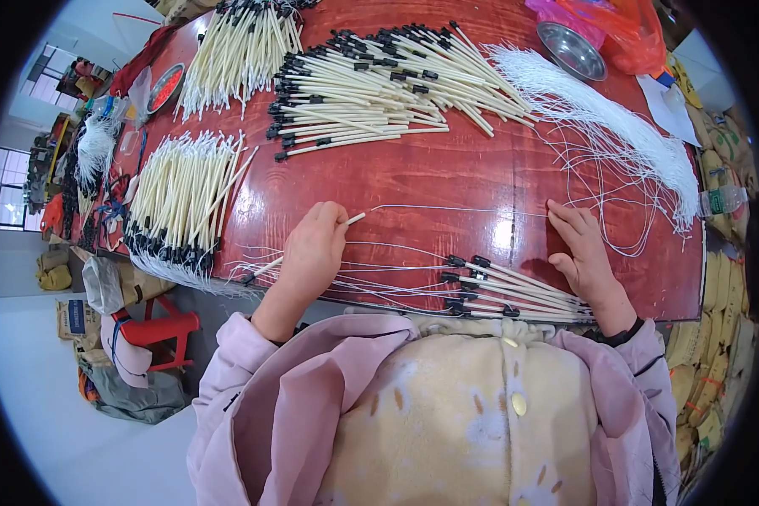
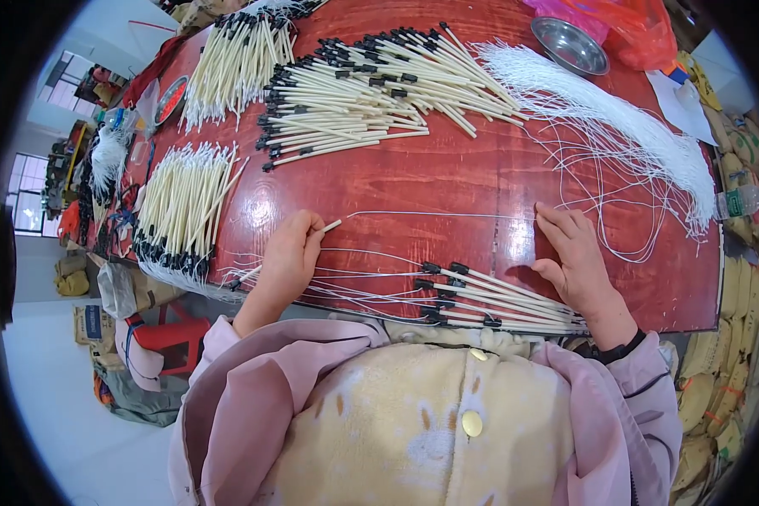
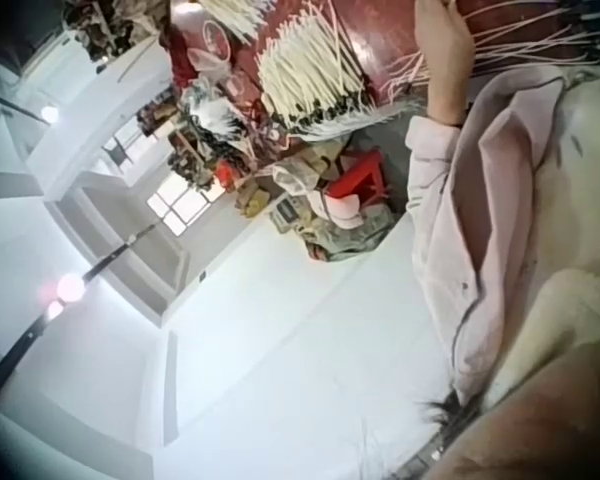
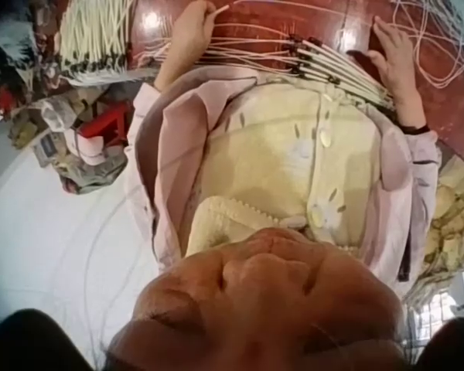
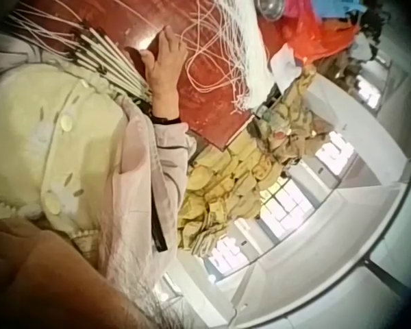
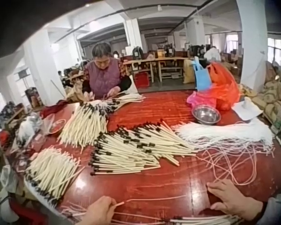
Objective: Arranging thin wooden sticks on a table for bundling or sorting.
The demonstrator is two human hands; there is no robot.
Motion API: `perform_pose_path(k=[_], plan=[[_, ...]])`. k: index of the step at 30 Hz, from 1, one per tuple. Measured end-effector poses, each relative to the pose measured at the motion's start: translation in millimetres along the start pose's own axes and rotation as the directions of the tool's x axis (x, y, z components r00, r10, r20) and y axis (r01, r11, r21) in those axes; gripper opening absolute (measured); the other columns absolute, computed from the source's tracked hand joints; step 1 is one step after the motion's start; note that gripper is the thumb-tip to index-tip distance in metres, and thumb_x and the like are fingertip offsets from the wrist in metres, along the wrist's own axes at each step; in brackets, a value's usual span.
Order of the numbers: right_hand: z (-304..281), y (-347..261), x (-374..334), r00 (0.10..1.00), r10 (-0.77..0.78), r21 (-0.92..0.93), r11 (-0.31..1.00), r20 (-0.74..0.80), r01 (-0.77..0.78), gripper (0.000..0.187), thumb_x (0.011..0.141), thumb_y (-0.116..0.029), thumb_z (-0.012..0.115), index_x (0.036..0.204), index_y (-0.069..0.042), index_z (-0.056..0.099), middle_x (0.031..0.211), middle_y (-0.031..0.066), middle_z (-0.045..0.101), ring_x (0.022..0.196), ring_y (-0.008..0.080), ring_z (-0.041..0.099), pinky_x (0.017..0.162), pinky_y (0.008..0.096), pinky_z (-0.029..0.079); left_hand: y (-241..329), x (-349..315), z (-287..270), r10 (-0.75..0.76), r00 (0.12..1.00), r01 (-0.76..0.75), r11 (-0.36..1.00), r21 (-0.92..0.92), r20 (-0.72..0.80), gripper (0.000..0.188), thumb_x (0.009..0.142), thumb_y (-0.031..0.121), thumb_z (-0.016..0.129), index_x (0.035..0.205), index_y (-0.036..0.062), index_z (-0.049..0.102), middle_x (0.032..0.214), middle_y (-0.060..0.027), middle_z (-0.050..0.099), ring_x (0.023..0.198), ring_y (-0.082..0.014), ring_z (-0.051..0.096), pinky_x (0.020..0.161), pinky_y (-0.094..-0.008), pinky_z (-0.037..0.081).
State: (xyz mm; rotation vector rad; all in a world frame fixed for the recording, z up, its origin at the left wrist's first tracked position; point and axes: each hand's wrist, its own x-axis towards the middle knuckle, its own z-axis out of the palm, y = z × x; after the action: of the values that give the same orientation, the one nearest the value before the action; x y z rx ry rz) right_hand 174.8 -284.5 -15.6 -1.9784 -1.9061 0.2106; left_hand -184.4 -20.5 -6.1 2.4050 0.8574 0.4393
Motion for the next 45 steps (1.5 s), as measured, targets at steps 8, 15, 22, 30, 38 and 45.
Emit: perform_pose_path(k=[8,15,22,30,38,45], plan=[[1,-5,1,1.0,0.009,-0.03,1.0,-0.011,-0.01,0.077,0.098,-0.064,0.048,0.136,0.004,0.055,0.149,0.0178,0.051,0.122,0.0372,0.05,0.106,0.0458,0.038,2,7,4,0.021,1.0,-0.021,1.0,0.009,-0.019,0.007,0.093,0.001,0.06,0.1,0.0002,0.057,0.092,-0.0207,0.062,0.087,-0.042,0.061,0.076,-0.0457,0.049],[0,-2,2,1.0,0.011,-0.046,0.999,-0.012,-0.012,0.077,0.097,-0.063,0.05,0.135,0.003,0.055,0.149,0.0178,0.051,0.123,0.0367,0.05,0.106,0.0457,0.038,4,13,8,-0.011,1.0,0.011,1.0,0.026,0.009,0.007,0.094,0.002,0.06,0.1,0.0002,0.057,0.095,-0.0203,0.061,0.089,-0.0419,0.061,0.077,-0.0463,0.048],[-8,-4,5,0.999,0.013,-0.049,0.999,0.047,-0.011,0.077,0.097,-0.063,0.051,0.135,0.004,0.055,0.149,0.0176,0.051,0.124,0.0373,0.05,0.108,0.0462,0.037,12,44,28,0.2,0.976,-0.214,0.947,0.238,0.085,0.01,0.091,0.006,0.062,0.1,0.0034,0.057,0.096,-0.0178,0.06,0.091,-0.0397,0.062,0.078,-0.0473,0.051],[10,-30,39,0.992,-0.073,-0.088,0.993,0.104,0.082,0.083,0.095,-0.065,0.05,0.141,0.005,0.05,0.155,0.0194,0.044,0.13,0.041,0.045,0.113,0.0496,0.034,107,100,131,0.622,0.747,-0.658,0.741,0.131,0.234,0.021,0.084,0.01,0.062,0.104,0.005,0.061,0.1,-0.0126,0.062,0.095,-0.0315,0.065,0.076,-0.0433,0.055],[3,-10,33,0.998,-0.008,-0.088,0.996,-0.06,0.003,0.073,0.094,-0.05,0.062,0.143,0.002,0.049,0.151,0.0189,0.046,0.132,0.0407,0.044,0.113,0.0491,0.034,107,61,45,0.318,0.917,-0.386,0.857,0.34,0.239,0.028,0.083,0.023,0.075,0.102,0.0052,0.063,0.104,-0.0121,0.062,0.1,-0.03,0.062,0.083,-0.0432,0.052],[23,-32,64,0.979,-0.159,-0.091,0.985,-0.129,0.148,0.03,0.077,-0.01,0.077,0.103,-0.007,0.064,0.107,0.0088,0.063,0.102,0.0306,0.057,0.091,0.0432,0.044,26,40,41,-0.078,0.995,0.062,0.974,0.22,0.065,0.023,0.088,0.021,0.073,0.098,0.0046,0.06,0.097,-0.014,0.062,0.096,-0.0342,0.064,0.083,-0.0447,0.054]])
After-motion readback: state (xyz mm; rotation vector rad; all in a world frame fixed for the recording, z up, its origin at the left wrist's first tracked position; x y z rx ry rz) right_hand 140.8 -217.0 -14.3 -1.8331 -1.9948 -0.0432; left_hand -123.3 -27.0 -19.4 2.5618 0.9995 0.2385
